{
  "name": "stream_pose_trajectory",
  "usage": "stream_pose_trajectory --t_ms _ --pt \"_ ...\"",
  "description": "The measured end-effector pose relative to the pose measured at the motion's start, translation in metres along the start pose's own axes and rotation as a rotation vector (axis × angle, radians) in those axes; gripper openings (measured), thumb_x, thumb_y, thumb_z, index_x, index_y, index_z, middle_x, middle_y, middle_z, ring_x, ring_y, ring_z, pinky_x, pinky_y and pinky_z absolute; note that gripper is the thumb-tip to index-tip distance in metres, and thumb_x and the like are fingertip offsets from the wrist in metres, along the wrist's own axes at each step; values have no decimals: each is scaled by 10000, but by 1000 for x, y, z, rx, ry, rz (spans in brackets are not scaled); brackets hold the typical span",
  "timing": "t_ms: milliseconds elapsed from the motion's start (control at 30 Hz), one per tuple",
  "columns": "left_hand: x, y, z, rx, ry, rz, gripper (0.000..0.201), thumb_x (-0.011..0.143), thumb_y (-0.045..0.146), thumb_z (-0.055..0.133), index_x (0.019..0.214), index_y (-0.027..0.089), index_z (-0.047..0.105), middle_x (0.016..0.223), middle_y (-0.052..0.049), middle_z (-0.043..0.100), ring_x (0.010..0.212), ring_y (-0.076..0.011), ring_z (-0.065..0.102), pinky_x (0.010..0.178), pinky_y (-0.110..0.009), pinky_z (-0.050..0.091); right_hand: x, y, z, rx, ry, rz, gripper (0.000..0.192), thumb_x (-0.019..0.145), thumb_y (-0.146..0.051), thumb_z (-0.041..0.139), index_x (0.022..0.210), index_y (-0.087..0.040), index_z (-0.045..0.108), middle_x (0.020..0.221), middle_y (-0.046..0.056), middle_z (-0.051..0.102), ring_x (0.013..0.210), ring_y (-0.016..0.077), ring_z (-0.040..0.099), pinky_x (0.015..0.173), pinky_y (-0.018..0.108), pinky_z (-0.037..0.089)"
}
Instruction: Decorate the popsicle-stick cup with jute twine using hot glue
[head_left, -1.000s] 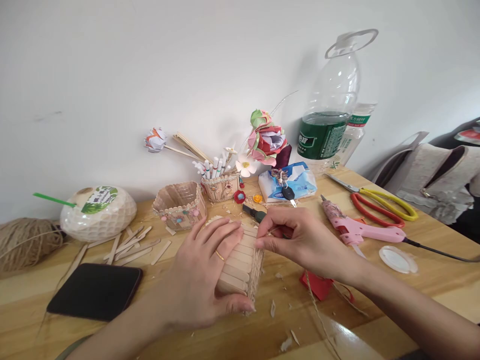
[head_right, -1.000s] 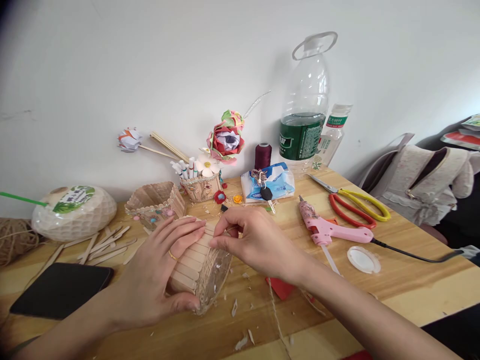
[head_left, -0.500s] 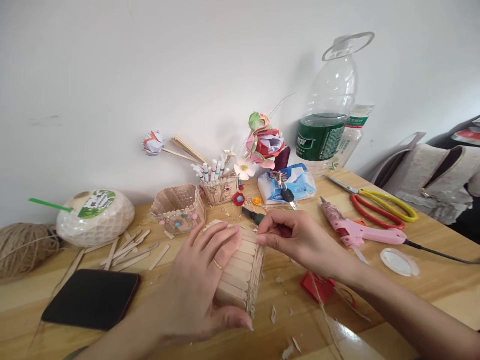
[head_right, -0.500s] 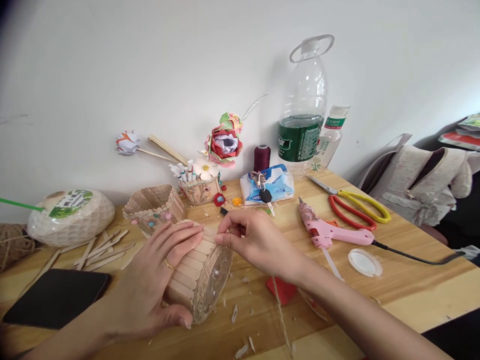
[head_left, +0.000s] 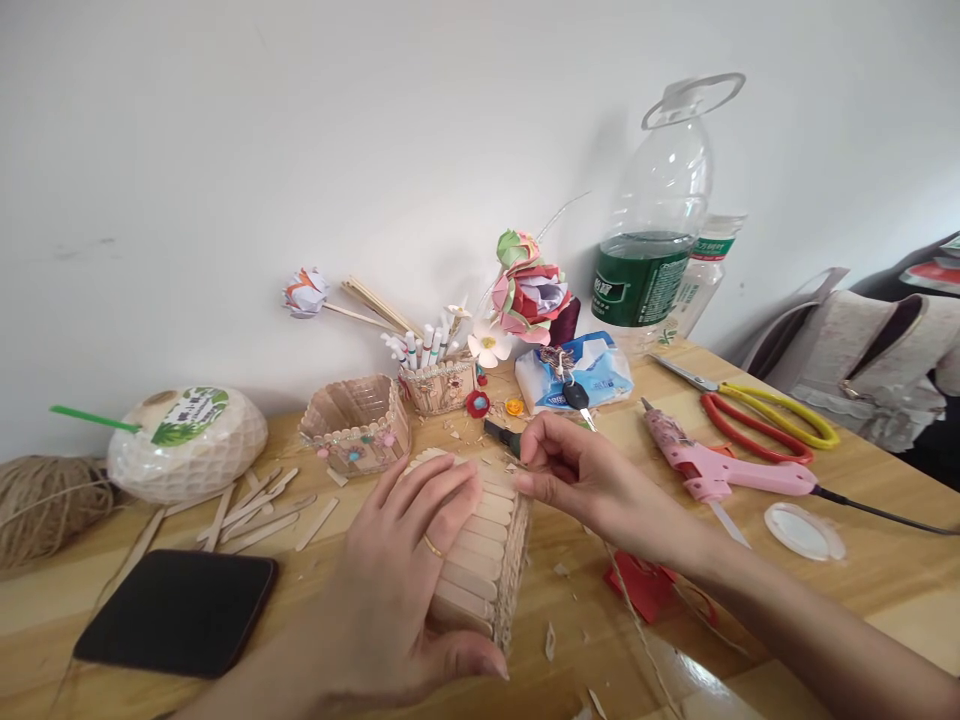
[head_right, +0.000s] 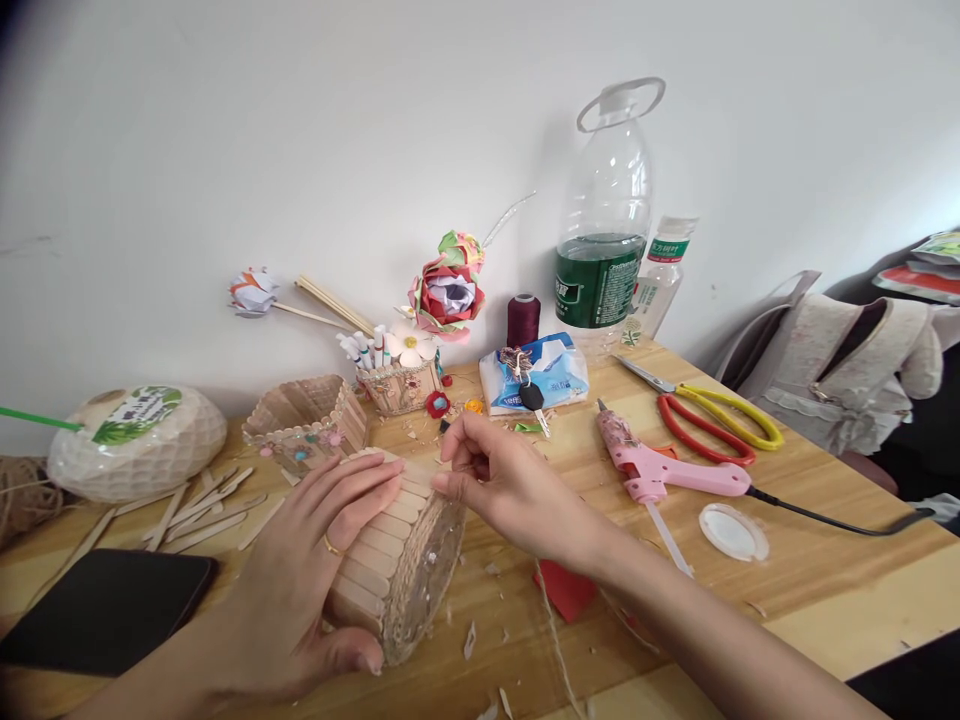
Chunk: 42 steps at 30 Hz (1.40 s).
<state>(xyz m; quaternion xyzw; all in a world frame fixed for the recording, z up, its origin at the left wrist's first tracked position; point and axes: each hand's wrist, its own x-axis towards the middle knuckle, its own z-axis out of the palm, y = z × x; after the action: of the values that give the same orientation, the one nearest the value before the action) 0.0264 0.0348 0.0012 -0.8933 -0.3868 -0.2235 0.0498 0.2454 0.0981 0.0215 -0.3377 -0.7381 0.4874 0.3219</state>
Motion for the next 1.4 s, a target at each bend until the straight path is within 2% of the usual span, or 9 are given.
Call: stream_pose_trajectory --t_ms 533,667,800,900,1033,1100,1200,1333,1400 --pt "-1 1 -2 18 15 35 852 813 748 300 1373 105 291 1328 -186 491 1271 -340 404 1068 -531 272 7 11 1 -29 19 -39 239 859 -355 563 744 -200 423 638 -70 361 570 94 330 512 237 267" --pt "-2 2 -9 3 -32 60 720 894 626 292 1380 95 290 1333 -189 475 1282 -331 387 1047 -518 319 3 11 4 -16 -11 24 180 890 -340 518 817 -184 466 676 -51 429 621 107 394 572 244 318" --pt "-5 3 -26 -26 -47 84 562 889 547 423 1289 153 405 1236 -147 533 1209 -296 469 1085 -539 283 -7 12 8 54 -58 53 144 912 -320 488 857 -187 485 728 -35 476 671 112 426 610 242 342" --pt "-3 3 -42 -36 -155 60 626 765 640 571 1199 208 437 1131 -113 575 1136 -289 540 1095 -605 254 -15 12 11 112 -91 58 154 904 -338 517 872 -188 505 743 -38 485 673 104 428 610 232 344" --pt "2 4 -53 -138 -328 -31 634 693 632 655 1152 257 429 1112 -79 570 1100 -279 588 929 -498 508 -21 10 12 118 -115 59 183 889 -364 542 881 -181 554 787 -19 537 714 112 475 640 236 377" --pt "5 5 -53 -166 -351 -123 757 655 635 687 1232 248 385 1170 -107 541 1091 -295 596 833 -459 568 -21 8 12 56 -107 40 172 891 -345 541 872 -180 582 779 -14 560 710 114 494 638 236 387" --pt "9 7 -52 -162 -367 -199 980 591 668 708 1360 213 306 1303 -178 462 1186 -356 528 864 -517 546 -19 4 10 -78 -88 -41 142 887 -293 555 857 -172 623 761 -13 592 679 105 515 620 224 393" --pt "10 12 -54 -104 -423 -106 907 580 709 678 1301 215 436 1397 -184 437 1308 -400 392 987 -622 419 -17 -2 7 -218 -77 -144 134 877 -269 586 831 -159 648 731 -12 604 650 97 523 607 213 394" --pt "6 14 -55 -83 -415 -46 901 601 691 683 1306 202 407 1394 -187 463 1306 -379 411 1018 -602 400 -18 -5 6 -260 -78 -176 156 882 -290 586 821 -159 644 707 -15 598 635 96 515 599 213 389"
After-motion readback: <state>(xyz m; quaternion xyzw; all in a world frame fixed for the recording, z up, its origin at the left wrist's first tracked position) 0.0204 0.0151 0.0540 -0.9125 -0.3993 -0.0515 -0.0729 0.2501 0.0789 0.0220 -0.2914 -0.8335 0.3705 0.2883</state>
